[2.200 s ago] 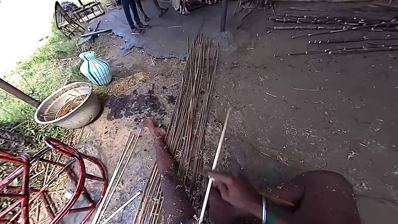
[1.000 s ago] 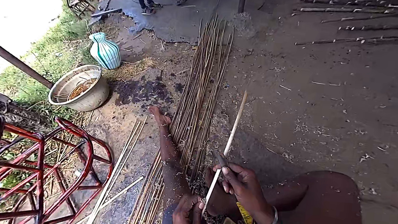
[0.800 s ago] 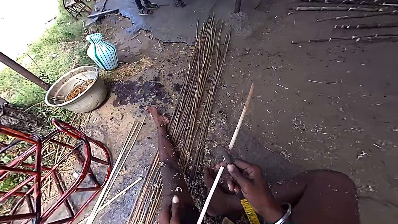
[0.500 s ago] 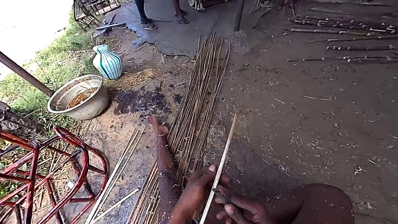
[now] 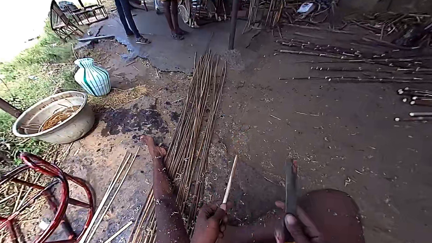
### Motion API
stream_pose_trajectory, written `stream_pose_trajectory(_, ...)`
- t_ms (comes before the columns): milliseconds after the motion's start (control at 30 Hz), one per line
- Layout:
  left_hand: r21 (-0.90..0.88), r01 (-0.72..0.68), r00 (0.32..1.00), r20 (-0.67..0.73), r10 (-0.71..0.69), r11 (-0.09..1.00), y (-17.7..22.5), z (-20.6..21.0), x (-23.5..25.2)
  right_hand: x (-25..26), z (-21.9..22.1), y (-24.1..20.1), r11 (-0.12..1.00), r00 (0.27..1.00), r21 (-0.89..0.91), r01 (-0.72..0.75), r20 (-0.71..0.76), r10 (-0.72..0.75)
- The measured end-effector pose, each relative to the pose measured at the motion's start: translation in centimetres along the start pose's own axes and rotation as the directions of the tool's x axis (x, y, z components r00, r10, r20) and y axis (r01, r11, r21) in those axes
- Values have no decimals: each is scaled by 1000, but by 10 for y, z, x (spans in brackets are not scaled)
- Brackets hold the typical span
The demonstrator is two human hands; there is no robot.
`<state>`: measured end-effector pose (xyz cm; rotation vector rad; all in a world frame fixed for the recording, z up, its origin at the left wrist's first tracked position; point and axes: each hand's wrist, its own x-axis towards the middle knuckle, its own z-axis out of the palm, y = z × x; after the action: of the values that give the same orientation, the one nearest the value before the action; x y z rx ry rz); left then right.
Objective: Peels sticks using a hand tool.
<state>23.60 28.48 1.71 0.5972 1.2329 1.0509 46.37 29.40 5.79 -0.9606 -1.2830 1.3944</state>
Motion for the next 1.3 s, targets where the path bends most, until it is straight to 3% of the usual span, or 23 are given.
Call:
stream_pose_trajectory(100, 120, -98, 984, -135, 115, 988, 14, 0, 2, 65, 2, -44, 874, 940, -348, 339, 154, -303)
stream_pose_trajectory(200, 277, -194, 932, -247, 265, 941, 26, 2, 14, 114, 19, -58, 625, 884, -633, 457, 244, -399)
stream_pose_trajectory(333, 383, -209, 897, -292, 332, 900, 41, 11, 32, 144, 42, -4, 205, 805, -824, 529, 410, -430)
stream_pose_trajectory(433, 398, -162, 914, -283, 289, 903, 30, 19, 50, 147, 38, 65, 68, 789, -844, 531, 464, -402)
stream_pose_trajectory(500, 475, -82, 909, -324, 261, 876, 19, 26, 54, 150, 38, 86, 97, 843, -878, 469, 412, -347)
stream_pose_trajectory(567, 521, 2, 914, -348, 209, 854, 7, 37, 44, 163, 34, 77, 168, 957, -943, 288, 280, -71)
stream_pose_trajectory(633, 548, 28, 924, -333, 187, 836, -11, 43, 34, 184, 17, 72, 195, 980, -971, 136, 160, 116)
stream_pose_trajectory(700, 524, 27, 923, -340, 181, 851, -25, 42, 33, 199, -3, 71, 261, 982, -963, 62, 106, 158)
stream_pose_trajectory(767, 502, 43, 914, -369, 169, 864, -26, 34, 34, 202, -12, 74, 450, 986, -891, 59, 123, 114)
stream_pose_trajectory(833, 518, 35, 904, -381, 194, 854, -22, 34, 33, 199, -14, 75, 653, 965, -752, 92, 228, 127)
stream_pose_trajectory(900, 562, 10, 903, -360, 233, 827, -18, 41, 30, 200, -14, 77, 756, 934, -645, 111, 327, 142)
stream_pose_trajectory(1067, 689, 36, 869, -378, 317, 723, -12, 59, 25, 210, -8, 85, 771, 923, -620, 145, 366, 121)
stream_pose_trajectory(1133, 699, 40, 865, -383, 326, 714, -12, 59, 28, 189, -1, 82, 732, 917, -663, 157, 372, 140)
stream_pose_trajectory(1233, 667, -16, 874, -353, 334, 745, -16, 49, 33, 153, 13, 67, 658, 842, -720, 218, 480, 246)
stream_pose_trajectory(1300, 679, -66, 876, -312, 369, 731, -13, 44, 31, 170, 13, 60, 642, 880, -732, 230, 438, 184)
